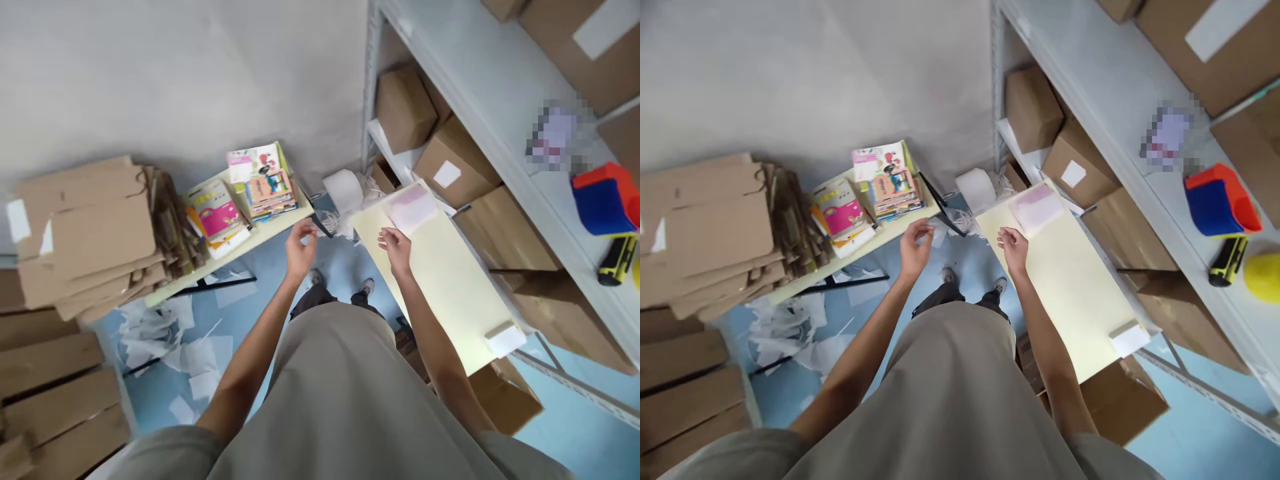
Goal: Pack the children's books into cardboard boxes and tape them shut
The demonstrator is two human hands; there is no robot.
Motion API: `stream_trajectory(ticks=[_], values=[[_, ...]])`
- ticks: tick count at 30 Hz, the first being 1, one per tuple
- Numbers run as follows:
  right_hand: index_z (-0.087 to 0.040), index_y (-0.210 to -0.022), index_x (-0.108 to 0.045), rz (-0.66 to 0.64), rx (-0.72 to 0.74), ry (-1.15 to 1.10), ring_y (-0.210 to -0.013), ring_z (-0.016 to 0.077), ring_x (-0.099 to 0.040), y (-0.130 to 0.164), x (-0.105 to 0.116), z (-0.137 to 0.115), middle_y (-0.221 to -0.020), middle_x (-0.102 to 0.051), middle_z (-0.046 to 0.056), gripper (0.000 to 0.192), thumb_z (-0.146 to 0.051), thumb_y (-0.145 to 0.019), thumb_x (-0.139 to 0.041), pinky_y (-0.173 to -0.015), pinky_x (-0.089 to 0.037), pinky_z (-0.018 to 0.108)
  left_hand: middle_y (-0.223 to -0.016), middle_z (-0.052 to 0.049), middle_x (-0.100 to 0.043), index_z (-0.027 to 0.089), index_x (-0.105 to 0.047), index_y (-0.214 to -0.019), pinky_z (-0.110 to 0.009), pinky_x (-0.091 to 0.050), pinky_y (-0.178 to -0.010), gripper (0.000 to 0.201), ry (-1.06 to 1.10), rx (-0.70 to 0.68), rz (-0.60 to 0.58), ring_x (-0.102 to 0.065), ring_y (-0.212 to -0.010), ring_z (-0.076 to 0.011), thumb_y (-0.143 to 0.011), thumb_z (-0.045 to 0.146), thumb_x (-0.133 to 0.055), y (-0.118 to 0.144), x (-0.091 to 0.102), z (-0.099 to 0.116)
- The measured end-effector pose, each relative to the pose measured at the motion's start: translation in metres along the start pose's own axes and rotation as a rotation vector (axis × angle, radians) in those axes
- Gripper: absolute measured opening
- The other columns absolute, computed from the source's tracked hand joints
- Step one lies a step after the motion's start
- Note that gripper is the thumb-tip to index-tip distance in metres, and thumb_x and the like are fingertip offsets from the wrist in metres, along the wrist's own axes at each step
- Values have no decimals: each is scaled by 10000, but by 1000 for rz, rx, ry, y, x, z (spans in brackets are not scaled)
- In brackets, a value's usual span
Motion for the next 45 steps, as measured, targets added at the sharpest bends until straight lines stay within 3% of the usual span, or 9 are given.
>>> stream_trajectory(ticks=[7,15,19,23,28,33,39,42,45], values=[[-209,-1082,-803,-182,111,41,-948,220,-798,32,-145,-22,-1000,-828,71,472,-622,-865,-872,-832,-687,335,-1055,-74,-807,208,-755,-1293,-419,-615,-1137,412,121,85,284,-791,-1110,-254,-992,488,-780,-7,146,-45],[-226,-1047,-803,-531,45,85,-883,198,-790,111,-386,-1,-998,-839,42,396,-570,-897,-927,-750,-671,281,-1476,-183,-755,186,-663,-1335,-491,-562,-1285,447,318,153,590,-733,-1371,-273,-966,362,-844,-7,363,-132],[-212,-1028,-806,-722,-42,172,-825,174,-790,147,-487,13,-966,-822,27,325,-471,-917,-967,-710,-652,256,-1569,-215,-696,192,-635,-1369,-539,-553,-1299,498,362,221,694,-699,-1457,-314,-956,351,-863,2,427,-165],[-185,-976,-793,-864,-128,320,-755,159,-784,168,-560,27,-880,-787,22,368,-462,-893,-1021,-652,-634,231,-1573,-205,-716,216,-677,-1363,-512,-564,-1294,526,412,261,701,-703,-1491,-335,-929,422,-891,14,448,-182],[-197,-790,-698,-731,-166,425,-558,120,-678,173,-608,46,-679,-700,-11,456,-459,-848,-1068,-511,-545,202,-1579,-200,-731,231,-690,-1416,-507,-575,-1288,527,482,294,647,-709,-1511,-334,-966,453,-850,32,453,-191],[-212,-704,-642,-655,-143,435,-489,97,-572,170,-616,56,-534,-601,-47,487,-428,-862,-1048,-480,-454,197,-1574,-203,-736,248,-694,-1389,-538,-625,-1225,539,545,286,633,-737,-1476,-355,-924,448,-878,38,465,-197],[-249,-632,-569,-631,-126,427,-458,93,-438,173,-621,58,-468,-491,-82,583,-524,-809,-1053,-463,-351,230,-1633,-238,-681,237,-623,-1441,-515,-665,-1173,557,594,380,628,-749,-1458,-344,-937,355,-830,0,467,-198],[-245,-678,-596,-628,-96,396,-527,100,-493,174,-624,51,-553,-575,-70,514,-497,-827,-1018,-517,-394,221,-1701,-254,-610,241,-547,-1507,-464,-675,-1153,623,621,455,652,-725,-1499,-321,-960,344,-826,-13,459,-195],[-247,-743,-593,-649,-56,335,-644,106,-588,175,-620,33,-700,-649,-63,452,-473,-861,-967,-613,-485,206,-1606,-211,-683,257,-562,-1454,-437,-682,-1138,585,634,432,648,-771,-1426,-287,-1005,526,-822,-15,455,-192]])
Point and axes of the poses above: each hand's wrist, its own y-axis away from the middle knuckle, its own x-axis out of the back of the hand, z = x × y, the point moved 3 cm from there along -y, towards the middle knuckle
